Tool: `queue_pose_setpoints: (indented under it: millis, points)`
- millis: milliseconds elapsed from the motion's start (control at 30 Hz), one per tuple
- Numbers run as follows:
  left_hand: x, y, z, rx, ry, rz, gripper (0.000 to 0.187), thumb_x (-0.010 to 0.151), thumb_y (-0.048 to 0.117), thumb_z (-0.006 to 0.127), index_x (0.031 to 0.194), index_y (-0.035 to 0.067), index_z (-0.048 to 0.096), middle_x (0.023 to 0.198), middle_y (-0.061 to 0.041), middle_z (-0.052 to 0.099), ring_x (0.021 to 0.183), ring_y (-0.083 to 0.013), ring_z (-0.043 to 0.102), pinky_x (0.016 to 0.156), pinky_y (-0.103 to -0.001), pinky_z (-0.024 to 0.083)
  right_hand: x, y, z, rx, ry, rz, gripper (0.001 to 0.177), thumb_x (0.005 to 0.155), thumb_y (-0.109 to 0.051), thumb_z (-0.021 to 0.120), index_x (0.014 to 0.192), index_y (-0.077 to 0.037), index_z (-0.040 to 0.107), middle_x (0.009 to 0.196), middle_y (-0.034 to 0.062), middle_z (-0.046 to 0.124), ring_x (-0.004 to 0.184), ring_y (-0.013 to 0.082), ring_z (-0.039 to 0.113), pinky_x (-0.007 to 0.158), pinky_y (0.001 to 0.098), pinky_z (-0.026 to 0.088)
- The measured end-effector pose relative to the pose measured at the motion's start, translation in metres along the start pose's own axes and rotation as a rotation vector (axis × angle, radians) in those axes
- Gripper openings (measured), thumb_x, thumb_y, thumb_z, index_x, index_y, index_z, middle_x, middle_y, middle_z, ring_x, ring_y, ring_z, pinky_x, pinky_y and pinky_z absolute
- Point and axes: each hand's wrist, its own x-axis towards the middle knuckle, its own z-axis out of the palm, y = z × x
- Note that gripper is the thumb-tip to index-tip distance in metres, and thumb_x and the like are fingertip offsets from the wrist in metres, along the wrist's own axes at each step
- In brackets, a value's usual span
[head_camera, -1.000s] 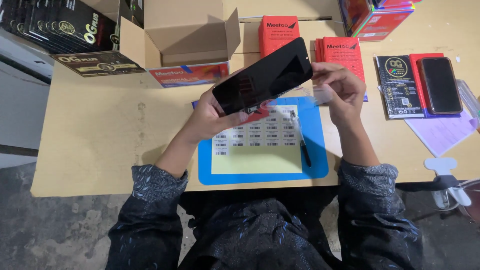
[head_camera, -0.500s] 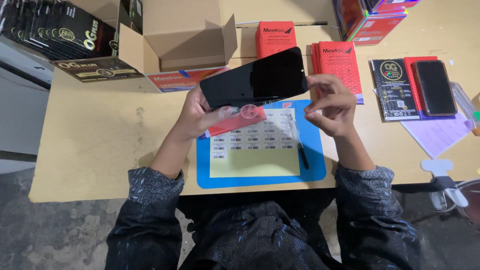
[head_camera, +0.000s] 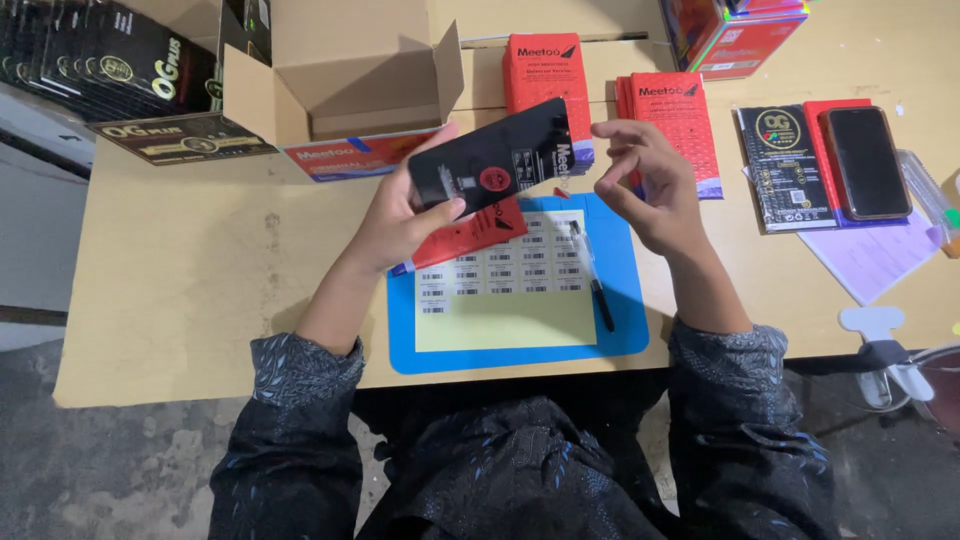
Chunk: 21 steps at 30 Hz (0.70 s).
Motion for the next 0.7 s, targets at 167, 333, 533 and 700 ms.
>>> queue_pose_setpoints:
  millis: [167,333,533,700]
  points:
    - [0.0,-0.007,0.013,-0.049,-0.013,-0.245,0.063,0.083,-0.007,0.072,0.143,0.003,0.055,0.13,-0.017,0.063,0.11,-0.024,0.066,0.083,-0.041,0.065,-0.002,0.01,-0.001,0.116,0.036,0.253,0.006,0.093,-0.009,0.069,0.088,-0.006,0.068,0.133,0.0143,0.061,0.127,0.0258,0.056,0.111,0.0398,0.044]
    - [0.002,0.02,0.031,-0.202,0.033,-0.373,0.037,0.084,-0.003,0.066,0.12,0.006,0.072,0.098,-0.011,0.074,0.088,-0.0197,0.075,0.065,-0.036,0.067,-0.002,0.01,0.008,0.354,0.168,0.54,0.013,0.092,-0.01,0.056,0.082,-0.004,0.062,0.123,0.0111,0.066,0.108,0.0228,0.07,0.092,0.0376,0.062]
    - [0.004,0.012,0.02,-0.361,0.053,-0.371,0.033,0.09,0.006,0.058,0.12,-0.003,0.071,0.1,-0.021,0.077,0.089,-0.0289,0.076,0.072,-0.04,0.068,-0.008,0.023,0.001,0.454,0.155,0.508,0.015,0.092,-0.011,0.058,0.079,-0.004,0.058,0.113,0.0182,0.069,0.084,0.0228,0.074,0.069,0.0335,0.065]
    - [0.002,0.029,0.024,-0.334,0.07,-0.338,0.029,0.1,0.019,0.061,0.121,0.004,0.072,0.097,-0.018,0.077,0.086,-0.0264,0.079,0.072,-0.034,0.066,-0.011,0.025,-0.003,0.497,0.051,0.338,0.007,0.094,-0.004,0.061,0.088,-0.003,0.065,0.12,0.0173,0.066,0.104,0.0277,0.073,0.085,0.0384,0.065]
